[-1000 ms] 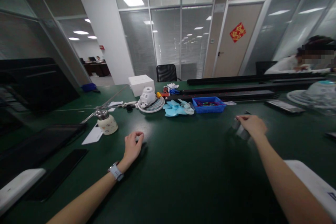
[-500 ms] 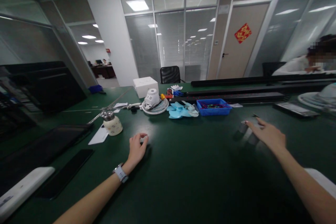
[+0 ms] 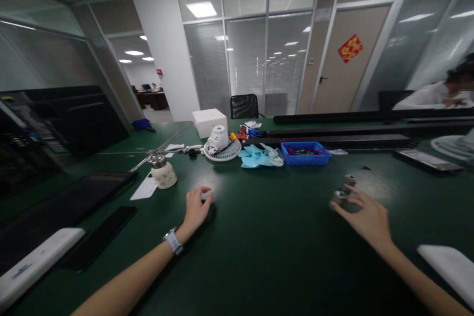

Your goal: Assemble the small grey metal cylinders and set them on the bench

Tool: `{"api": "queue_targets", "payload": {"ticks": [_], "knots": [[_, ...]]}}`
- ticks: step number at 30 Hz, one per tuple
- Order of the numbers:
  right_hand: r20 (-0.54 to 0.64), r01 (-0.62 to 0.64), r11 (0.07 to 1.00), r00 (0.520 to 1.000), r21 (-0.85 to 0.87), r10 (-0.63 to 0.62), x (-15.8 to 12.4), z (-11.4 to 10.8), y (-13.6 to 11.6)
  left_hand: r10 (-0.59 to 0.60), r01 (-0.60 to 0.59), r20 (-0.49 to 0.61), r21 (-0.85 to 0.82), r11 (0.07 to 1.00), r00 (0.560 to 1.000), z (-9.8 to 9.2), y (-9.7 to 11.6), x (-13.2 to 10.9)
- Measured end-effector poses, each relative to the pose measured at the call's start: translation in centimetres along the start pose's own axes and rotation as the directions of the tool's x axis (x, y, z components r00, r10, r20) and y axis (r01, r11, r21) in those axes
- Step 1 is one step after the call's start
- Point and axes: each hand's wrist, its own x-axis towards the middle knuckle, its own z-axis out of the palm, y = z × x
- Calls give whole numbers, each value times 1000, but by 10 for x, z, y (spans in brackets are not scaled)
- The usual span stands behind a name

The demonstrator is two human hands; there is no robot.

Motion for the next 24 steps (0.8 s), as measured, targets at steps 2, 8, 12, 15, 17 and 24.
{"api": "queue_targets", "payload": {"ticks": [2,8,12,15,17,24], "knots": [[141,99,978,982,182,-125,-11,8,-41,48,-48,1,-11,999,999,-2,3,-1],[324,193,831,856,522,-402,-33,47,-160,261,-255,60,-93,963,964,-8,21,-9],[266,267,736,812,623,-519,-44,70,-204,350,-338,64,-150,929,934,-5,32,-14],[273,254,710,798,657,-538,-51,80,-214,366,-350,63,-188,918,928,1,36,-14],[291,230,705,793,670,-535,-53,85,-212,368,-346,68,-216,913,928,6,39,-14],[280,242,668,770,703,-574,-54,93,-207,356,-326,63,-281,903,932,24,57,-12]]}}
